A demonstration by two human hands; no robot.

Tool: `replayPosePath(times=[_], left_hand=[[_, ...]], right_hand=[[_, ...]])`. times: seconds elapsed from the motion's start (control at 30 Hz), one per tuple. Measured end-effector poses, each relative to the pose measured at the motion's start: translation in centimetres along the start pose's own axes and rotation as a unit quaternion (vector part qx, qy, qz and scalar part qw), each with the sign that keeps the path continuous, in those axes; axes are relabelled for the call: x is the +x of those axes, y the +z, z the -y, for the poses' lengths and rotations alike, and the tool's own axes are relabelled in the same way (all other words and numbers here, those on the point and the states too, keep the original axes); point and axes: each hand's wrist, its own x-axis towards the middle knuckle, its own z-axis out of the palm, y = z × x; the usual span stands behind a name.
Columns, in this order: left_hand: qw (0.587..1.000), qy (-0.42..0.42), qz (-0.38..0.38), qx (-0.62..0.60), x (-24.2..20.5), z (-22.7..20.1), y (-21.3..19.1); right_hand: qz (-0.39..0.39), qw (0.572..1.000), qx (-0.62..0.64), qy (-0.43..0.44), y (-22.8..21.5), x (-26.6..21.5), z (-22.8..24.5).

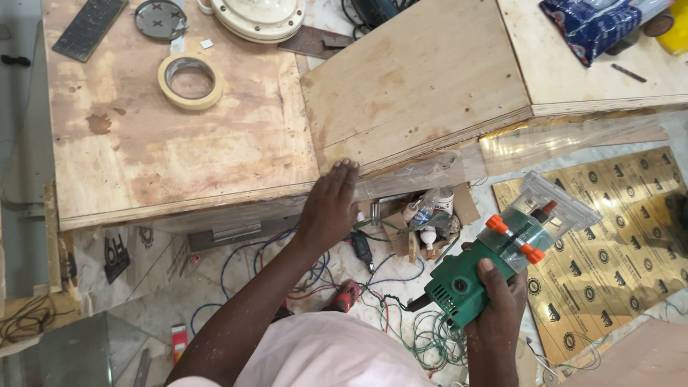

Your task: The person uses a handheld electric router to smooth the edges of a wooden cabinet structure. They guide the tool along the vertical and horizontal seams of the plywood, creating a rounded profile. The person occasionally pauses to wipe away wood shavings and inspect the routed surface.

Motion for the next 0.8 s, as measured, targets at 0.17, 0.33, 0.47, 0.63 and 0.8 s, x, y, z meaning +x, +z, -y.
replayPosePath(times=[0.17, 0.33, 0.47, 0.63, 0.8], left_hand=[[0.934, -0.203, 0.294, 0.021, 0.6, 0.8, -1.9], [0.987, 0.033, 0.059, 0.146, -1.3, 2.5, -1.2], [0.994, -0.027, 0.053, 0.089, -2.3, 3.9, -0.5], [0.992, -0.002, 0.045, 0.117, -2.6, 4.1, -0.5], [0.999, -0.018, -0.030, 0.022, -1.6, 3.9, -0.4]], right_hand=[[0.005, 1.000, 0.008, 0.008, 0.4, 0.2, -0.4], [0.008, 1.000, 0.010, 0.009, 0.8, -0.3, -0.5], [0.011, 1.000, -0.014, 0.007, 1.4, -0.4, -0.4], [0.031, 0.999, -0.006, -0.002, 1.9, -0.5, -0.6], [0.050, 0.999, -0.008, 0.003, 2.3, -0.7, -1.1]])
